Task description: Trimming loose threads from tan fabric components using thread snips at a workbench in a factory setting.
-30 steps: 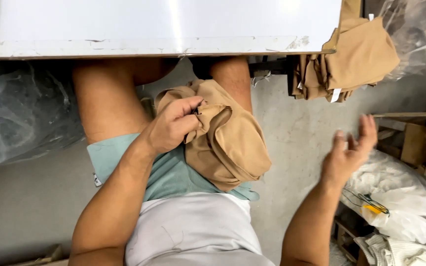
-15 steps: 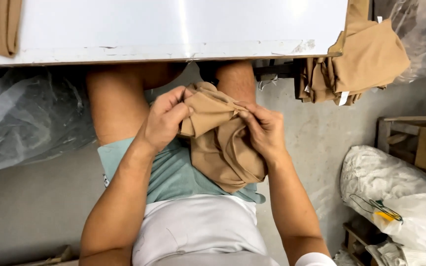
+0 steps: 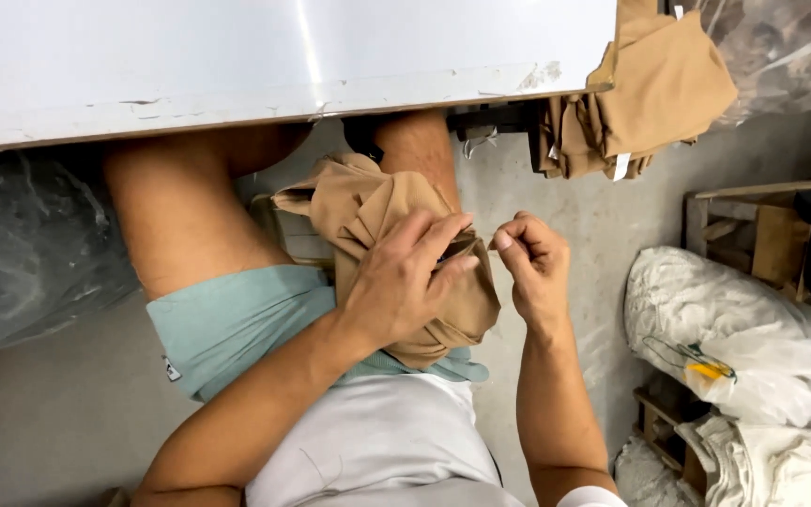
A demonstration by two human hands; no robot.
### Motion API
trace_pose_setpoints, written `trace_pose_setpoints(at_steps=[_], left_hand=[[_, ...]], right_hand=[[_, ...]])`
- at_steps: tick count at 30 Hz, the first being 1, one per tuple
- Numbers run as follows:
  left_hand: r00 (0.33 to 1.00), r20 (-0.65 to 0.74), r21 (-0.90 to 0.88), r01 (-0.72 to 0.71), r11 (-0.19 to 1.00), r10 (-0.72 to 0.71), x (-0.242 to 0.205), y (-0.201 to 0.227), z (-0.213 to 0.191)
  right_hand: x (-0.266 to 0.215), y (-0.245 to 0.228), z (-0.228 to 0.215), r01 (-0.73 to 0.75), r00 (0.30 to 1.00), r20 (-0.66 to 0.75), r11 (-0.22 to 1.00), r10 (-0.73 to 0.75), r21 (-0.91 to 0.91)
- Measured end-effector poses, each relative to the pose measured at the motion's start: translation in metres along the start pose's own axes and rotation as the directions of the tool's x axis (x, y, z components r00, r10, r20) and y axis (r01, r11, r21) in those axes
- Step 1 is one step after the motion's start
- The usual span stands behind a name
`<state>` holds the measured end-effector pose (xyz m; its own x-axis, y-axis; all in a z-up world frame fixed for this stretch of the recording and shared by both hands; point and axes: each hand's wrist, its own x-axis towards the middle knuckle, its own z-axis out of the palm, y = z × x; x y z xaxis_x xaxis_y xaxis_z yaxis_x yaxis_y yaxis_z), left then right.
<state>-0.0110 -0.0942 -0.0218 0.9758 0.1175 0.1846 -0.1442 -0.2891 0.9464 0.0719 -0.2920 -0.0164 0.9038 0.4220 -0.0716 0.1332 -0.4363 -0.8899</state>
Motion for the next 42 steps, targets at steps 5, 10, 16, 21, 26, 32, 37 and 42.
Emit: trace_pose_setpoints(at_steps=[5, 10, 16, 21, 26, 32, 37, 42], left_hand=[[0.988, -0.081, 0.242, -0.111, 0.964, 0.134, -0.007, -0.017, 0.021], [0.974, -0.112, 0.282, -0.156, 0.947, 0.195, -0.008, -0.013, 0.032], [0.968, -0.142, 0.245, -0.166, 0.955, 0.205, -0.009, -0.022, 0.037], [0.968, -0.147, 0.217, -0.171, 0.961, 0.205, -0.01, -0.024, 0.037], [0.976, -0.162, 0.162, -0.119, 0.98, 0.146, -0.009, -0.038, 0.047], [0.986, -0.136, 0.17, -0.071, 0.983, 0.094, -0.007, -0.045, 0.049], [0.989, -0.124, 0.185, -0.055, 0.981, 0.079, -0.004, -0.04, 0.039], [0.998, -0.03, 0.031, -0.047, 0.998, 0.048, 0.005, -0.03, 0.028]], right_hand=[[-0.003, -0.019, 0.0, 0.103, 0.995, -0.012, 0.995, -0.103, -0.011], [-0.004, -0.031, 0.001, 0.147, 0.987, -0.077, 0.988, -0.143, 0.04], [-0.015, -0.02, -0.003, 0.297, 0.954, -0.002, 0.952, -0.298, -0.072], [-0.021, -0.007, -0.006, 0.329, 0.943, -0.018, 0.94, -0.331, -0.086], [-0.02, -0.013, -0.015, 0.294, 0.947, -0.143, 0.955, -0.289, 0.021], [-0.052, 0.058, -0.063, 0.253, 0.902, -0.409, 0.935, -0.135, 0.248], [-0.065, 0.083, -0.16, 0.112, 0.714, -0.676, 0.983, -0.183, -0.147], [-0.096, 0.133, -0.199, -0.849, 0.487, -0.798, -0.023, 0.355, -0.529]])
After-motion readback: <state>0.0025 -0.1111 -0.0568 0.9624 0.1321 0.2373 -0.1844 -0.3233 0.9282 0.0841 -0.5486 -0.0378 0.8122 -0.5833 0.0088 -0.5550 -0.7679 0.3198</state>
